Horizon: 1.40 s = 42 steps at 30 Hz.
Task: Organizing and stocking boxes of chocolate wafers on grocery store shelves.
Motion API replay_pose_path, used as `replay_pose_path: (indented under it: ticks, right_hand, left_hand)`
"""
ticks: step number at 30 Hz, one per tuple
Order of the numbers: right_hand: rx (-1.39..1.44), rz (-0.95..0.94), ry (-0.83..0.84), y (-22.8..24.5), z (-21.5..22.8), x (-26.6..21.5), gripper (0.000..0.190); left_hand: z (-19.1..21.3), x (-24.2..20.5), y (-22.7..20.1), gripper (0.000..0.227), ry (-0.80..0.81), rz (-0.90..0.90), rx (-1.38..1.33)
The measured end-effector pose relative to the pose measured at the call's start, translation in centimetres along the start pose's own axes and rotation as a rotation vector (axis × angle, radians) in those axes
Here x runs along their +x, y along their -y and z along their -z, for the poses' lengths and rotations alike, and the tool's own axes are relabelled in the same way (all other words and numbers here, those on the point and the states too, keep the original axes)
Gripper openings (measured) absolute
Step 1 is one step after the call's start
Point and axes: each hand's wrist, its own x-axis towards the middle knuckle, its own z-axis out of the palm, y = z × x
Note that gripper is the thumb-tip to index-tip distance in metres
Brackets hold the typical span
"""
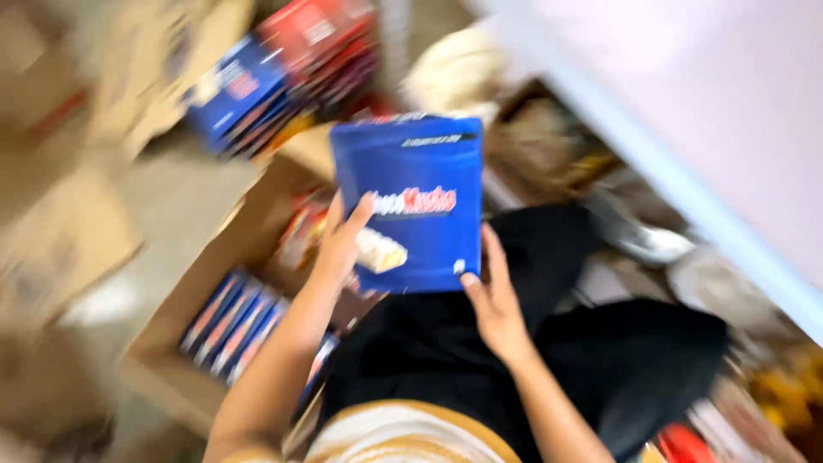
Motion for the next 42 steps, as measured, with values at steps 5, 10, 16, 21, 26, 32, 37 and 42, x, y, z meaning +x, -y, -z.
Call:
replay_pose_path:
  ticks: [5,10,16,21,26,32,37,42]
  right_hand:
    - [-0.033,0.067,-0.357,3.8,4.2,-6.0,0.069]
    - [0.384,0.04,-0.652,6.2,8.5,-11.5,0.067]
    - [0.253,0.219,-0.982,8.6,11.8,-17.2,0.062]
    - [0.232,0.296,-1.168,10.9,14.3,-20.9,0.056]
    - [0.192,0.37,-1.265,12.0,15.3,-22.8,0.052]
    - [0.213,0.33,-1.306,12.2,14.9,-22.5,0.051]
    - [0.228,0.315,-1.252,11.5,15.0,-21.4,0.051]
    - [-0.052,0.23,-1.195,11.2,18.0,-19.4,0.057]
  left_hand:
    - [-9.6,-3.0,-4.0,0.095,0.343,0.127,0.065]
    - [-18.2,-7.4,-7.6,0.123,0.876,-0.375,0.441]
    - [-25.2,-9.5,-6.9,0.12,1.107,-0.004,0.34]
    - [-31.8,-11.3,-6.0,0.12,1.22,0.002,0.364]
    - [-35.9,-12.6,-4.6,0.111,1.261,-0.054,0.361]
    - [-35.7,-12.8,-2.2,0.101,1.208,0.076,0.218]
    - [-34.4,-11.9,-2.1,0.098,1.132,0.133,0.157]
    - [-35.0,-8.7,-3.2,0.1,1.079,0.128,0.066]
